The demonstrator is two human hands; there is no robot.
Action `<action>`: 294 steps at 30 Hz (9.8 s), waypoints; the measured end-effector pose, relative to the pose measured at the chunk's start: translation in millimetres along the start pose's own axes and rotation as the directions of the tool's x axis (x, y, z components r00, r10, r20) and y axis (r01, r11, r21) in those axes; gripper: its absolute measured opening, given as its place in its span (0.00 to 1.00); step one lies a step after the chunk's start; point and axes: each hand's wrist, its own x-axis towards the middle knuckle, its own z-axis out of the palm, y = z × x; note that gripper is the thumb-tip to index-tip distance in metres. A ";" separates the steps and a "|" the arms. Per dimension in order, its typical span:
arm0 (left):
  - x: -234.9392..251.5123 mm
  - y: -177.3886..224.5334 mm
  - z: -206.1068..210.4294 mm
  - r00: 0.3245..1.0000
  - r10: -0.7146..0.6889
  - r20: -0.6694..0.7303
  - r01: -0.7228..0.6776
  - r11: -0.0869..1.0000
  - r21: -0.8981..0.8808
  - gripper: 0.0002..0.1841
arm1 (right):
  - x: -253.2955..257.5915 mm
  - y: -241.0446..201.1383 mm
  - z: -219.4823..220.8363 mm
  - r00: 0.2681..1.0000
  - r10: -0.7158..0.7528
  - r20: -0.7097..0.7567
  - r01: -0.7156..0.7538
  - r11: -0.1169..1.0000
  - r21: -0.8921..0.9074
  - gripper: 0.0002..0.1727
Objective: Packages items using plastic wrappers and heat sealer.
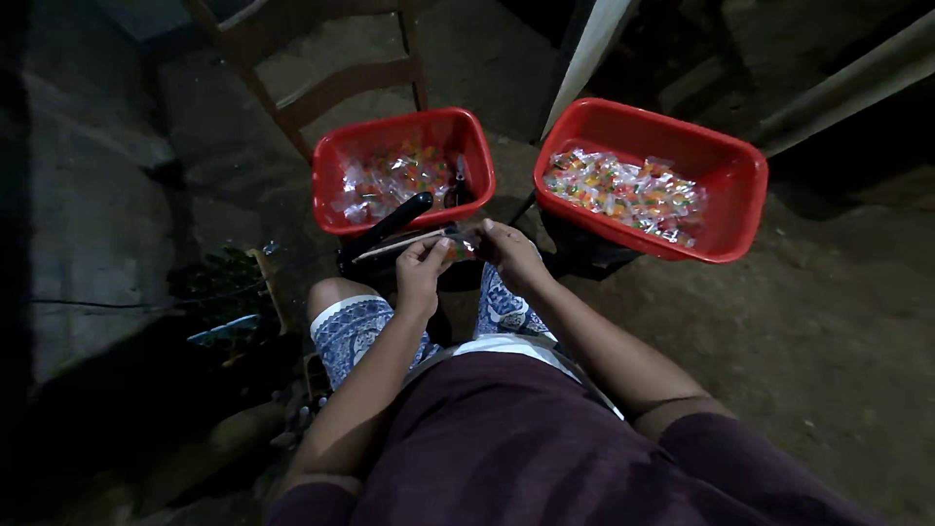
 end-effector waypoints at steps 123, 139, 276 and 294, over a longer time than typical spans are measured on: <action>196.0 -11.1 -132.0 0.968 0.083 -0.238 -0.054 0.990 0.126 0.26 | 291.9 79.4 -15.1 0.834 0.470 -0.289 -0.345 0.036 -0.938 0.46; 207.2 -15.5 -131.1 0.969 0.055 -0.242 -0.063 0.998 -0.025 0.20 | 298.5 36.1 -26.6 0.988 0.155 -0.012 -0.086 0.482 -0.872 0.30; 194.6 2.2 -144.9 0.924 0.243 -0.295 -0.357 0.823 -0.441 0.14 | 207.4 -41.1 102.9 0.881 0.323 0.345 0.116 0.560 -0.820 0.32; 202.6 -3.8 -146.2 0.918 0.251 -0.305 -0.375 0.798 -0.471 0.13 | 218.5 -32.4 106.3 0.875 0.304 0.376 0.134 0.595 -0.792 0.34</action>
